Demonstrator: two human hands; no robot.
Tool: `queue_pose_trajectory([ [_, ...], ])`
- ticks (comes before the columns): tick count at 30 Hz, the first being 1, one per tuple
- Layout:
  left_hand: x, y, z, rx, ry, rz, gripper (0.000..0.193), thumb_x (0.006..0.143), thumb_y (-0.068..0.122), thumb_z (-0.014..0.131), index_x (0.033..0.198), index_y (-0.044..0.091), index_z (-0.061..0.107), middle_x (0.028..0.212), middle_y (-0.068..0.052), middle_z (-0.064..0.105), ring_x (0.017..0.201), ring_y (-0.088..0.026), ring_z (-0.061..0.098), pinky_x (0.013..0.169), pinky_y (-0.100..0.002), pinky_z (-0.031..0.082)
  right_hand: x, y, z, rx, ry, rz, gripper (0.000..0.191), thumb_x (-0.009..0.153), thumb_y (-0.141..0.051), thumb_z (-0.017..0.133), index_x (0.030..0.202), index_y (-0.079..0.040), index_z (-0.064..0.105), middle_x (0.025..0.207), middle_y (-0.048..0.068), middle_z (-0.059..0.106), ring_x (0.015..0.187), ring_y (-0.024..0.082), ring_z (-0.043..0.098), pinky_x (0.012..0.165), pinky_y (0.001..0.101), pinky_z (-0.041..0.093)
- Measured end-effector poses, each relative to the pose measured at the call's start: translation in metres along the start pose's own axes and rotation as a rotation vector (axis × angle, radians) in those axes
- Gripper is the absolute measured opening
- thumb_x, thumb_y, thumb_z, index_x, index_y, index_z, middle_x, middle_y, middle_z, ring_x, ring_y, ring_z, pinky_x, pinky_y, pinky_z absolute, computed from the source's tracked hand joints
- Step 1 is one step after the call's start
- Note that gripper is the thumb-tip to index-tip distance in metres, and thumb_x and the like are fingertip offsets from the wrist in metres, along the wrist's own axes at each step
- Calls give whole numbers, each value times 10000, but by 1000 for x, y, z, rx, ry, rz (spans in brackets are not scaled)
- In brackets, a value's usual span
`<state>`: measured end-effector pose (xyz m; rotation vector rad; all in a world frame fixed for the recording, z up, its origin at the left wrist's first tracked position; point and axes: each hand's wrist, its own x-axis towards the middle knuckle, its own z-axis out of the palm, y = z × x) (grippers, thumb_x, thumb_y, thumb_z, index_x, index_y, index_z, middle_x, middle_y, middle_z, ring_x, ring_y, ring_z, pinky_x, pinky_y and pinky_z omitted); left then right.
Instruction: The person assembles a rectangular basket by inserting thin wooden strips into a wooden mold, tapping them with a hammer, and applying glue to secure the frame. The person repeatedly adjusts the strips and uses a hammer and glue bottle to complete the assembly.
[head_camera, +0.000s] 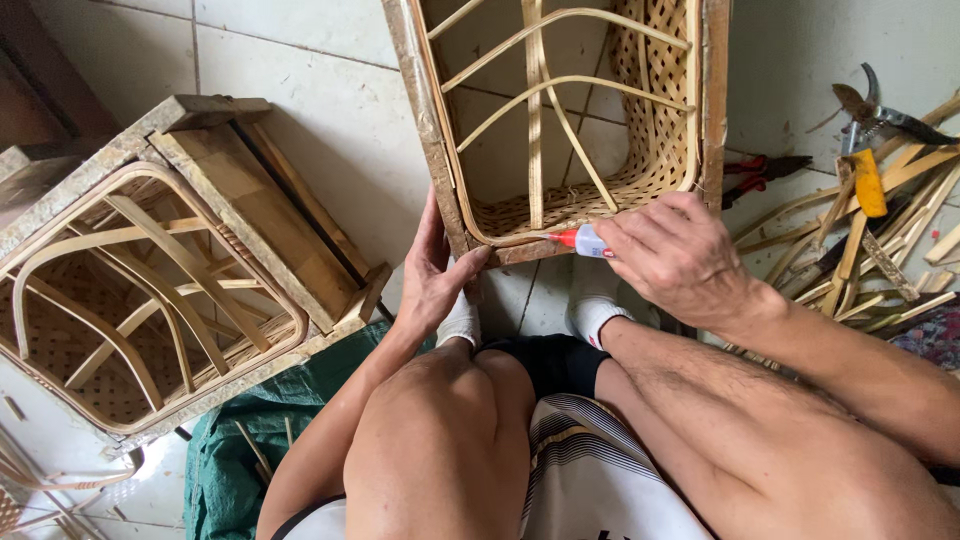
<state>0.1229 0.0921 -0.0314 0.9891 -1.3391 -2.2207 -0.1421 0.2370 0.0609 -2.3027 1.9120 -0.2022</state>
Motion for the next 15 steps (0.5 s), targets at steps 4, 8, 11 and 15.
queue_pose_trajectory([
  [4,1,0,0,-6,-2,-4,970,922,10,734,1675,54,124,1727,-136,253,1573,-209,288,1302,-372,244,3,-4,3,13,36,-18,463,805,-211,847,1208,-21,717,998,62,738,875,188,653,869,368,487],
  [8,1,-2,0,-28,-8,11,971,924,13,732,1675,46,116,1727,-132,251,1576,-207,282,1304,-368,239,7,-7,12,0,36,-36,409,827,-192,837,1186,-26,730,955,50,727,856,183,655,844,359,504],
  [11,2,-2,-2,-5,-6,-2,967,918,8,740,1666,34,127,1714,-142,274,1569,-213,290,1298,-373,237,12,2,6,-49,22,-70,342,893,-208,829,1169,-29,736,947,78,728,825,187,656,765,350,521],
  [15,7,1,-10,-71,39,-45,823,930,31,725,1623,13,282,1675,-137,354,1548,-208,341,1267,-376,304,36,33,-16,43,17,-63,325,908,-151,776,1201,-28,710,1063,127,740,933,247,695,788,377,579],
])
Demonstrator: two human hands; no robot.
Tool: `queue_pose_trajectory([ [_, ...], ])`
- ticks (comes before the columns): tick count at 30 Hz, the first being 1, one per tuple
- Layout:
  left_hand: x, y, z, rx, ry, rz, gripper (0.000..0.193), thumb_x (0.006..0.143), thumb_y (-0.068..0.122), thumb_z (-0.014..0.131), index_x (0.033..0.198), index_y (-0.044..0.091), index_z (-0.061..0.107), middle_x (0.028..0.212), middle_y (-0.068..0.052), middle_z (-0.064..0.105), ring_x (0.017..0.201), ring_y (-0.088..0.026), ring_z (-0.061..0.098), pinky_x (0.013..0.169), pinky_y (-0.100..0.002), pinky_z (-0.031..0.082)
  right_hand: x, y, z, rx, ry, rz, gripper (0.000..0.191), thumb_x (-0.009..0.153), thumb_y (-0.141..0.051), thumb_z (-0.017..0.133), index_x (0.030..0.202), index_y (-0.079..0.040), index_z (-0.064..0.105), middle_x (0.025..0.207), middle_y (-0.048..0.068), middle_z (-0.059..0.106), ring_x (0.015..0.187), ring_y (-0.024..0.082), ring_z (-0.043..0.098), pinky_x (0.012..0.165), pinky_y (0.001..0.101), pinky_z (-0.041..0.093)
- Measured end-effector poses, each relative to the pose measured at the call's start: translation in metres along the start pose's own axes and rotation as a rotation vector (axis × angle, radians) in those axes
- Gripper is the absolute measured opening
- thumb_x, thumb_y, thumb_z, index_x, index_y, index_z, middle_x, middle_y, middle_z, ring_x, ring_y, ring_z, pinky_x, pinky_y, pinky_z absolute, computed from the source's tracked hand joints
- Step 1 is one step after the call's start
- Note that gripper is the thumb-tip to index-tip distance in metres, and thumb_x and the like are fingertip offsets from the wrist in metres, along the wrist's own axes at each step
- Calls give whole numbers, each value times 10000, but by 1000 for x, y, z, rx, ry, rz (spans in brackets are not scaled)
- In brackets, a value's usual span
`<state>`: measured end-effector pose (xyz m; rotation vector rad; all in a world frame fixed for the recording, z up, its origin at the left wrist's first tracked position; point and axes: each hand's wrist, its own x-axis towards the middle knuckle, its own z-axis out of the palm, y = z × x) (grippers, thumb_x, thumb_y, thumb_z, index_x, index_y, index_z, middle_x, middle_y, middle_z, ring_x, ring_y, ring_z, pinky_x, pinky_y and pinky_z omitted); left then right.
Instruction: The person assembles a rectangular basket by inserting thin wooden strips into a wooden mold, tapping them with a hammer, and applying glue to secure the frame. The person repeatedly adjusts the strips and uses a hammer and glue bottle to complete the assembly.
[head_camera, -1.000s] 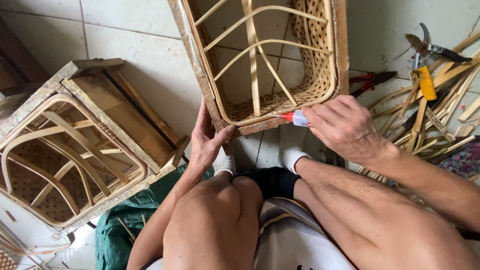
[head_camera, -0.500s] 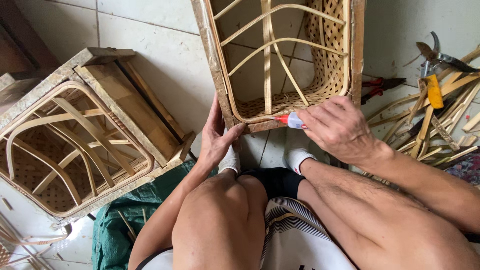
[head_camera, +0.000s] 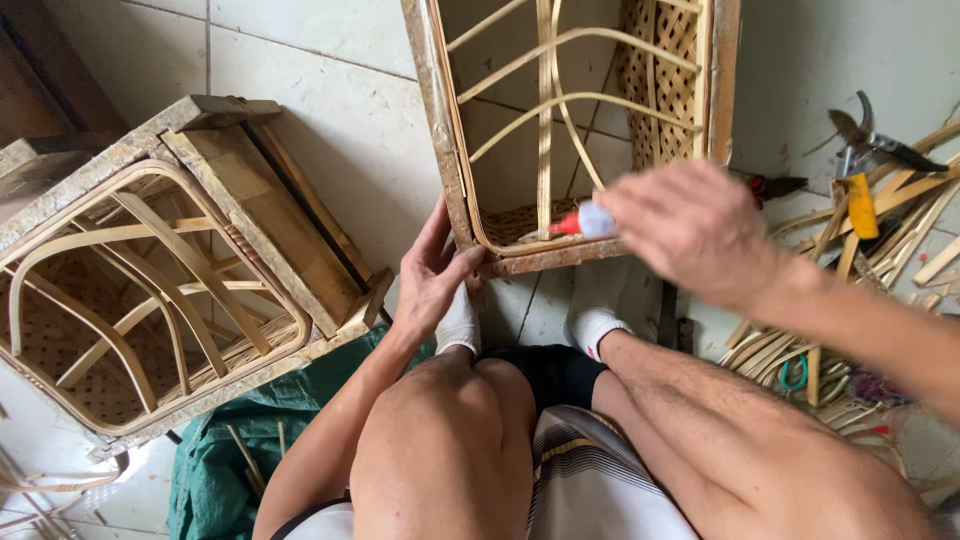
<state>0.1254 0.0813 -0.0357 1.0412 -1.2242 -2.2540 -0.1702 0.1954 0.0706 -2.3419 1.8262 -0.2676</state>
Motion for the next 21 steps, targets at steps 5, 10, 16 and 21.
queue_pose_trajectory([
  [5,7,4,-7,-48,73,-90,680,920,54,730,1543,6,461,1585,-140,502,1465,-211,472,1200,-361,402,64,34,-9,-21,9,-215,276,954,-73,695,1226,-35,670,1268,143,703,1206,296,678,1052,382,576],
  [10,9,3,-7,-155,72,-117,694,912,7,726,1544,3,441,1585,-139,485,1448,-204,472,1191,-379,427,120,36,8,-98,79,-497,210,972,-123,686,1172,-59,686,1273,112,690,1220,268,653,1088,386,554],
  [16,5,1,-5,-211,58,-116,720,922,-17,713,1566,-18,392,1567,-143,486,1420,-218,488,1203,-394,421,136,35,13,-49,107,-582,232,952,-144,686,1170,-71,713,1244,72,697,1206,222,642,1100,374,509],
  [21,5,3,-5,-205,59,-141,723,918,-20,711,1564,-33,387,1553,-157,493,1407,-228,502,1195,-396,427,146,36,23,-70,160,-651,229,939,-145,702,1148,-53,719,1225,70,699,1183,215,649,1108,363,502],
])
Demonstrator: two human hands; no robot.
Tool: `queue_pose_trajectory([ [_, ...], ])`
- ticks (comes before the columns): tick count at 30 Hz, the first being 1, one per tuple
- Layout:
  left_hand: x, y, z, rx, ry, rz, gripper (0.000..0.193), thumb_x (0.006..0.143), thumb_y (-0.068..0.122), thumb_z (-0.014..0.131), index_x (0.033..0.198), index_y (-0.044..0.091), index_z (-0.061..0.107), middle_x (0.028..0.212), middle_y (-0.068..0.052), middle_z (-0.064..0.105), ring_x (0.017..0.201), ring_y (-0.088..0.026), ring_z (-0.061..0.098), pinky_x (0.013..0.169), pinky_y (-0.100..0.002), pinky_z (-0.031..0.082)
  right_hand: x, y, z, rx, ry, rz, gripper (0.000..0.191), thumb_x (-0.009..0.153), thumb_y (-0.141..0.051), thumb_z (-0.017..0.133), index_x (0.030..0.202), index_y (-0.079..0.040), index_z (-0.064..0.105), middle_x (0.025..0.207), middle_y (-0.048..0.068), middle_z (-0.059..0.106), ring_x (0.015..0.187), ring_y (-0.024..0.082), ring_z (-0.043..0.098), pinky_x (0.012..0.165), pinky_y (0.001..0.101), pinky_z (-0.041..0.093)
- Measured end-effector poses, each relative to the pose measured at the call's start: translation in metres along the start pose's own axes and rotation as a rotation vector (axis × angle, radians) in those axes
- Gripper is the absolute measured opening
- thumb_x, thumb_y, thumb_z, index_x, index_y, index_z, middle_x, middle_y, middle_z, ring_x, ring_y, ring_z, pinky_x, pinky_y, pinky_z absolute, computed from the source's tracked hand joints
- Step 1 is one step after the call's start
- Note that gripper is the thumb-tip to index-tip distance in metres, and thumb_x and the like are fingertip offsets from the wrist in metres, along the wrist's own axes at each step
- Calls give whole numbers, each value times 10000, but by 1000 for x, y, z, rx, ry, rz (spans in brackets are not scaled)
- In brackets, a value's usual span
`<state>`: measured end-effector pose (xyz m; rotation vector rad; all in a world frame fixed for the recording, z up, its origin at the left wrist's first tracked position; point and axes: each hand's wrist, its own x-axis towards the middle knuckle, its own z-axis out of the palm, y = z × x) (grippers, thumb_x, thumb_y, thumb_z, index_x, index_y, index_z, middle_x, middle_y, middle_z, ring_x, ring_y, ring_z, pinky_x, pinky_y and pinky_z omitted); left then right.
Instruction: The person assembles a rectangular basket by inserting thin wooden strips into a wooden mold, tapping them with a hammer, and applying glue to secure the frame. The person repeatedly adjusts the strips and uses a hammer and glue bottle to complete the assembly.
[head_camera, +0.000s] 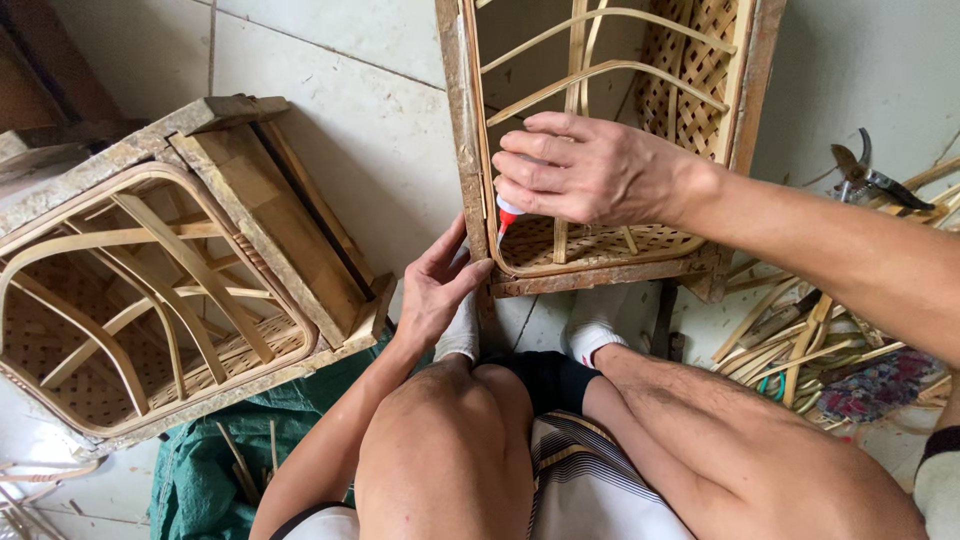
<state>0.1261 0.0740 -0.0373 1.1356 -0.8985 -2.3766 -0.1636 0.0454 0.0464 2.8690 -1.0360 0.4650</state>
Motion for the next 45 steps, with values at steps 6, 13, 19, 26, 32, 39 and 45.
queue_pose_trajectory([
  [6,0,-1,-1,-17,-9,16,716,921,-42,706,1562,-39,387,1569,-150,478,1434,-233,478,1212,-395,413,6,1,0,-62,-13,-30,221,946,-136,697,1155,-65,719,1170,53,685,1161,201,649,1118,356,490],
  [13,0,-4,-3,-34,-9,19,725,917,-52,708,1566,-25,387,1581,-148,464,1441,-247,472,1209,-401,414,8,9,3,-131,-34,-51,182,963,-132,713,1122,-45,729,1126,47,688,1143,201,650,1132,349,482],
  [19,-1,-1,-4,-22,-14,-4,741,913,-31,713,1571,-13,372,1598,-141,447,1458,-263,458,1207,-404,413,7,36,-13,-175,-32,8,185,1004,-198,710,1132,-70,748,1168,59,710,1163,206,651,1125,357,496],
  [26,0,-1,-5,-16,-34,10,752,916,-12,724,1576,-19,362,1608,-152,440,1471,-282,448,1222,-414,402,16,42,-20,-132,-9,14,196,1011,-190,718,1156,-58,736,1187,56,694,1184,218,647,1151,358,486],
  [32,2,0,-8,2,-38,-24,778,893,-3,747,1567,-29,359,1603,-160,440,1448,-276,468,1202,-411,422,21,42,-22,-146,-46,-12,211,970,-167,712,1141,-44,721,1173,51,676,1170,214,646,1144,350,485],
  [39,5,4,-9,31,-30,-57,791,873,1,762,1558,-35,369,1584,-161,462,1347,-245,546,1135,-390,487,31,56,-29,-244,-69,-47,182,964,-145,720,1125,-62,711,1161,28,665,1184,199,640,1161,339,471],
  [45,5,5,-8,14,-24,-62,786,867,-8,764,1548,-44,373,1587,-157,458,1360,-234,540,1144,-385,478,34,64,-31,-215,-80,-54,171,941,-119,728,1097,-50,712,1137,37,674,1167,207,644,1154,345,480],
])
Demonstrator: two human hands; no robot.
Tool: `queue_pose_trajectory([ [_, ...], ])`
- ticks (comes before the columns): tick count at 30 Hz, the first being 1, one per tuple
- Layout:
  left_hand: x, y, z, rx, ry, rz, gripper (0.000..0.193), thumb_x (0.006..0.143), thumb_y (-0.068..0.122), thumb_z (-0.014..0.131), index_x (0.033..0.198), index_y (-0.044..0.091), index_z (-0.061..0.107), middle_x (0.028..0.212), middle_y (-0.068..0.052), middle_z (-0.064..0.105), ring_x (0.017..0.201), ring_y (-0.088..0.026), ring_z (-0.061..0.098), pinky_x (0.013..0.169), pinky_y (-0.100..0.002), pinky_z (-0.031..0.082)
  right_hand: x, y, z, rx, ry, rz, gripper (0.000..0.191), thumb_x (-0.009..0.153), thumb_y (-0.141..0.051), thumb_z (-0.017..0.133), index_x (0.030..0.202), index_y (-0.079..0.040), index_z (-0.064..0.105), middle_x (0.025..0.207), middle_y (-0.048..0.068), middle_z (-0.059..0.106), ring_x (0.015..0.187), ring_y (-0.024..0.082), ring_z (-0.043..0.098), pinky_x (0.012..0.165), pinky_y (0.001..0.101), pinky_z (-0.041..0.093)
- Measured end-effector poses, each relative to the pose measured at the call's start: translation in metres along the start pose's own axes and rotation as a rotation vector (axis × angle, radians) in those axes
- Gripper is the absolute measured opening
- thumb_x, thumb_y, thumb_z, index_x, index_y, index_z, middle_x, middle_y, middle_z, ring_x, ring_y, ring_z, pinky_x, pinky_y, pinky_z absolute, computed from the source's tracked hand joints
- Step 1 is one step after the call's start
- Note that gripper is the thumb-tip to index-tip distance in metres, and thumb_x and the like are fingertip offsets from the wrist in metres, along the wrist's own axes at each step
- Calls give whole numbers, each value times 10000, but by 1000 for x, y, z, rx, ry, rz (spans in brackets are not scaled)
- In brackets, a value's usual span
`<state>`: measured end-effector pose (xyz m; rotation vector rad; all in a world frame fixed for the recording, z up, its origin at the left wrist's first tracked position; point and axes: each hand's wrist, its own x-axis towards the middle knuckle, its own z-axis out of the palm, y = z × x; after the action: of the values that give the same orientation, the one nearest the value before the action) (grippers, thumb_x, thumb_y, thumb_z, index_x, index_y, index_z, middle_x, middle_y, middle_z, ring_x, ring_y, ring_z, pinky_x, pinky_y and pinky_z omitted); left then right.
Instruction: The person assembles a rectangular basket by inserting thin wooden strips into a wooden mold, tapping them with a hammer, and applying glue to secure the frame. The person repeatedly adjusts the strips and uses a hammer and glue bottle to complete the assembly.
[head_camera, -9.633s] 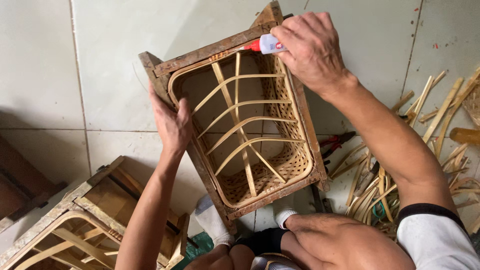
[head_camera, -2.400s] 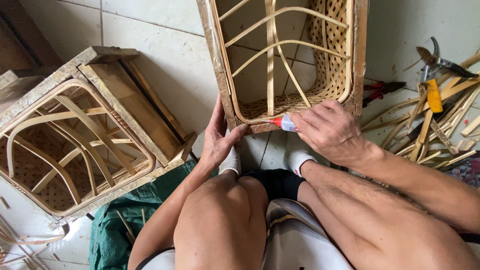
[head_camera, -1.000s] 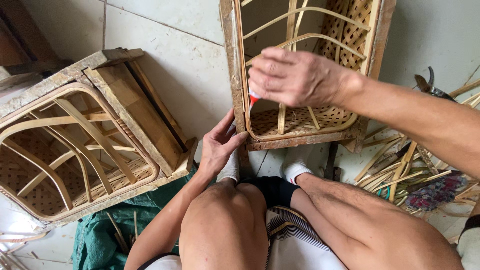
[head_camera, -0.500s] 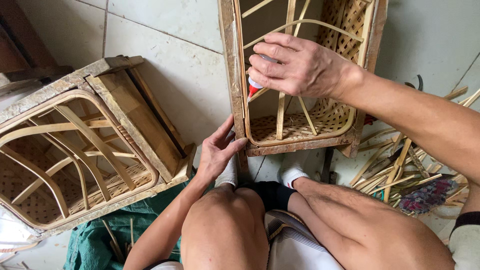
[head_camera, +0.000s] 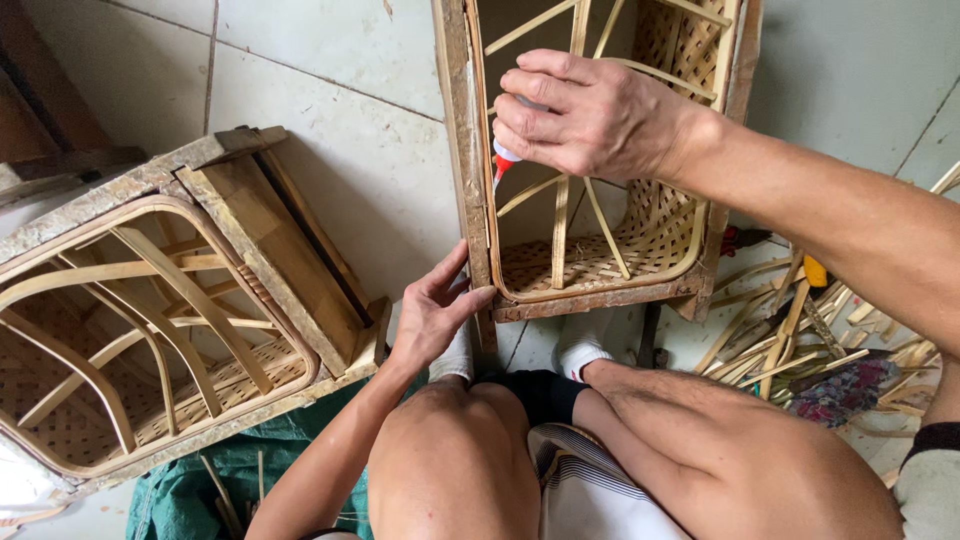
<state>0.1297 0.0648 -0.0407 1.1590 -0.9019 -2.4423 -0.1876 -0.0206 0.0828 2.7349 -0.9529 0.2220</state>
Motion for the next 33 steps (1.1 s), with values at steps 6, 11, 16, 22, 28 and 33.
queue_pose_trajectory([
  [6,-1,7,2,45,-9,-3,803,858,20,773,1550,-47,371,1584,-161,464,1389,-226,515,1156,-391,461,-3,21,7,-88,-19,13,154,1023,-139,740,1160,-72,718,1196,31,685,1214,197,635,1210,333,469],
  [11,-1,12,5,74,-12,10,816,854,45,785,1547,-53,366,1574,-170,482,1431,-225,486,1182,-396,427,-13,38,1,-95,-10,79,159,1075,-148,746,1211,-73,714,1246,43,676,1237,212,625,1244,361,472],
  [16,0,12,5,95,-6,-7,819,851,45,784,1548,-45,364,1573,-153,482,1398,-235,512,1171,-389,435,-11,38,6,-66,1,80,195,1062,-149,740,1246,-90,718,1300,46,674,1281,225,629,1230,373,485],
  [22,0,10,4,70,-7,-4,818,850,32,781,1549,-45,363,1564,-151,490,1390,-239,517,1165,-391,441,-3,39,9,-60,0,55,185,999,-127,737,1172,-67,708,1244,41,674,1245,220,634,1201,369,485],
  [28,-1,10,5,71,-4,-10,817,850,24,778,1552,-36,364,1554,-144,500,1381,-243,532,1162,-388,447,4,50,5,-90,-5,20,200,986,-131,724,1168,-50,704,1228,49,668,1247,224,628,1212,363,473],
  [33,-3,10,7,45,6,-31,815,846,19,772,1553,-25,371,1544,-133,512,1364,-242,544,1134,-385,464,6,64,2,-135,-39,15,175,975,-125,727,1137,-67,694,1200,30,661,1249,210,630,1223,360,463],
])
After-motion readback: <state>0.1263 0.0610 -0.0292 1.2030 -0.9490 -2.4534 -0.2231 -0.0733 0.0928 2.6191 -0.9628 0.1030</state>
